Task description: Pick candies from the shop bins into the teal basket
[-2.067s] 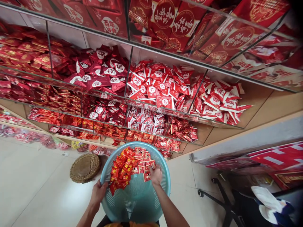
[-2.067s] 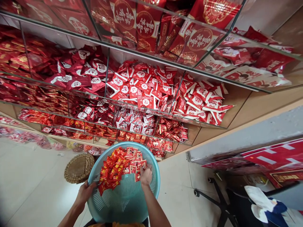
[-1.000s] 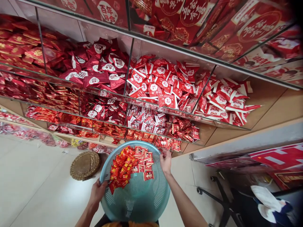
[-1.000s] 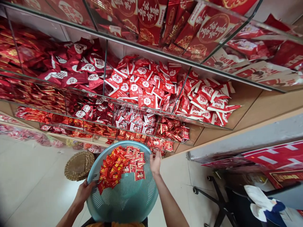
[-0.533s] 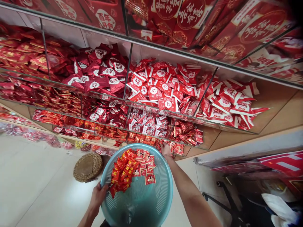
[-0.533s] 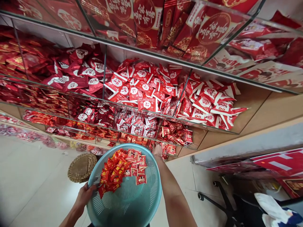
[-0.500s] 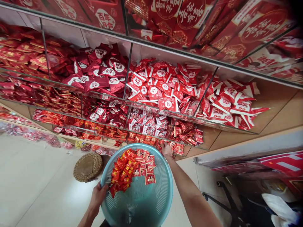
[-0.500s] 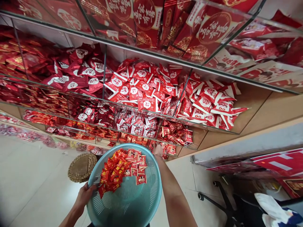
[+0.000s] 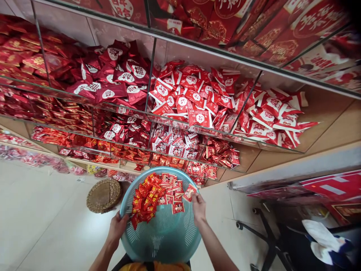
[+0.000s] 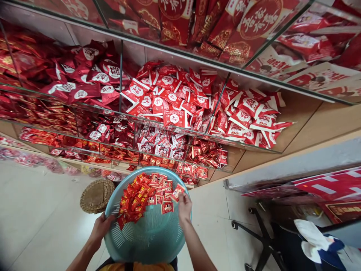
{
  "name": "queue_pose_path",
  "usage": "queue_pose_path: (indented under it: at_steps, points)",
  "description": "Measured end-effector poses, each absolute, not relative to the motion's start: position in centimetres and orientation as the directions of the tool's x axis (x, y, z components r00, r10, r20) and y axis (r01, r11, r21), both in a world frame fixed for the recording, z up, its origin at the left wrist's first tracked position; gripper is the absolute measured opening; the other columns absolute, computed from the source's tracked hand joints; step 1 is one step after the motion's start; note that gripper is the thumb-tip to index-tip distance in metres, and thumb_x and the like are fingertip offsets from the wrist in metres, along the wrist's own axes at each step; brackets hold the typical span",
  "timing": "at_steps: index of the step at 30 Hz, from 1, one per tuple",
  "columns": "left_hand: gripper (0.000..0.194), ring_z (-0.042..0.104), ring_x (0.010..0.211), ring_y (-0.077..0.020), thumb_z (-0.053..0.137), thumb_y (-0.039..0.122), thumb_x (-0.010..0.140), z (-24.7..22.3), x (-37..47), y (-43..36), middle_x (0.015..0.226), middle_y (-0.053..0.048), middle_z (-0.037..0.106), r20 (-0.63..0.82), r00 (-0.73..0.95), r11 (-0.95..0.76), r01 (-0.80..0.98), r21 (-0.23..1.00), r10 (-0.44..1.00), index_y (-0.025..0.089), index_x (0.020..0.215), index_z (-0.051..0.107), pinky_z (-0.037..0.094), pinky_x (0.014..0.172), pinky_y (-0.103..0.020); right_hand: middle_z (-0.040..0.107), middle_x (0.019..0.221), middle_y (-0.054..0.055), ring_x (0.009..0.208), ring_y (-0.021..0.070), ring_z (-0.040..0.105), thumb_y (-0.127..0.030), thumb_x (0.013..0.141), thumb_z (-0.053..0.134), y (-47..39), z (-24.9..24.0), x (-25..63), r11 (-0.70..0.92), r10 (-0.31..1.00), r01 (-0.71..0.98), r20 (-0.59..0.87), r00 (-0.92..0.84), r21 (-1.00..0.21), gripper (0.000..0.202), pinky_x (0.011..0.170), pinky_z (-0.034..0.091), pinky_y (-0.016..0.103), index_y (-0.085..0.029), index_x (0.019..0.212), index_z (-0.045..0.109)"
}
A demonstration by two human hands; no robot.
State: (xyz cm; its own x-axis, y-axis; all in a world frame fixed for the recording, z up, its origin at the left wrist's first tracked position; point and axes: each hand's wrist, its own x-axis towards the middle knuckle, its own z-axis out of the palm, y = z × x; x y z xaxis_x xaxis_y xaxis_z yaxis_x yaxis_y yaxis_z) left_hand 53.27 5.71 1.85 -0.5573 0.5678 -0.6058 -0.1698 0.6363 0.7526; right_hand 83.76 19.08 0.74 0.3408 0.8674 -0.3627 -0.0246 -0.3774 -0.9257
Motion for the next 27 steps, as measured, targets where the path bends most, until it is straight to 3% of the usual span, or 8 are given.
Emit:
queue_pose_path:
  at_steps: [4, 10, 19, 27]
  points:
    - [0.031, 0.058, 0.055, -0.0184, 0.062, 0.038, 0.052, 1.8, 53.3, 5.6, 0.056, 0.002, 0.061, -0.617, -0.558, 0.642, -0.184, 0.744, 0.555, 0.018, 0.075, 0.059, 0.044, 0.053, -0.03, 0.057, 0.056, -0.003, 0.053, 0.0127, 0.05, -0.04, 0.063, 0.074, 14.8, -2.1, 80.4, -0.681, 0.61, -0.264, -0.729, 0.312, -0.683, 0.026, 0.048, 0.037, 0.023, -0.021, 0.066, 0.057]
    - [0.031, 0.058, 0.054, -0.0178, 0.063, 0.038, 0.052, 2.5, 53.5, 5.8, 0.055, 0.002, 0.061, -0.624, -0.551, 0.634, -0.207, 0.745, 0.554, 0.018, 0.075, 0.059, 0.045, 0.054, -0.03, 0.053, 0.05, -0.003, 0.05, 0.0128, 0.053, -0.031, 0.074, 0.064, 13.3, -4.6, 78.7, -0.812, 0.338, -0.385, -0.892, 0.301, -0.438, 0.021, 0.048, 0.042, 0.022, -0.023, 0.06, 0.051]
    - [0.029, 0.055, 0.054, -0.0168, 0.059, 0.039, 0.05, 3.2, 53.8, 6.0, 0.054, 0.003, 0.059, -0.614, -0.576, 0.659, -0.165, 0.734, 0.539, 0.019, 0.07, 0.058, 0.043, 0.052, -0.029, 0.063, 0.064, 0.002, 0.075, 0.0199, 0.067, -0.026, 0.073, 0.06, 13.4, -5.9, 79.0, -0.812, 0.362, -0.346, -0.871, 0.333, -0.47, 0.013, 0.063, 0.051, 0.026, -0.025, 0.063, 0.053]
    - [0.027, 0.053, 0.054, -0.0169, 0.057, 0.039, 0.049, 4.0, 53.9, 6.4, 0.053, 0.002, 0.058, -0.612, -0.583, 0.678, -0.136, 0.722, 0.535, 0.019, 0.068, 0.057, 0.043, 0.052, -0.03, 0.07, 0.081, 0.003, 0.095, 0.0209, 0.07, -0.029, 0.073, 0.059, 13.8, -5.8, 77.9, -0.782, 0.443, -0.342, -0.85, 0.283, -0.521, 0.009, 0.072, 0.053, 0.024, -0.025, 0.069, 0.051]
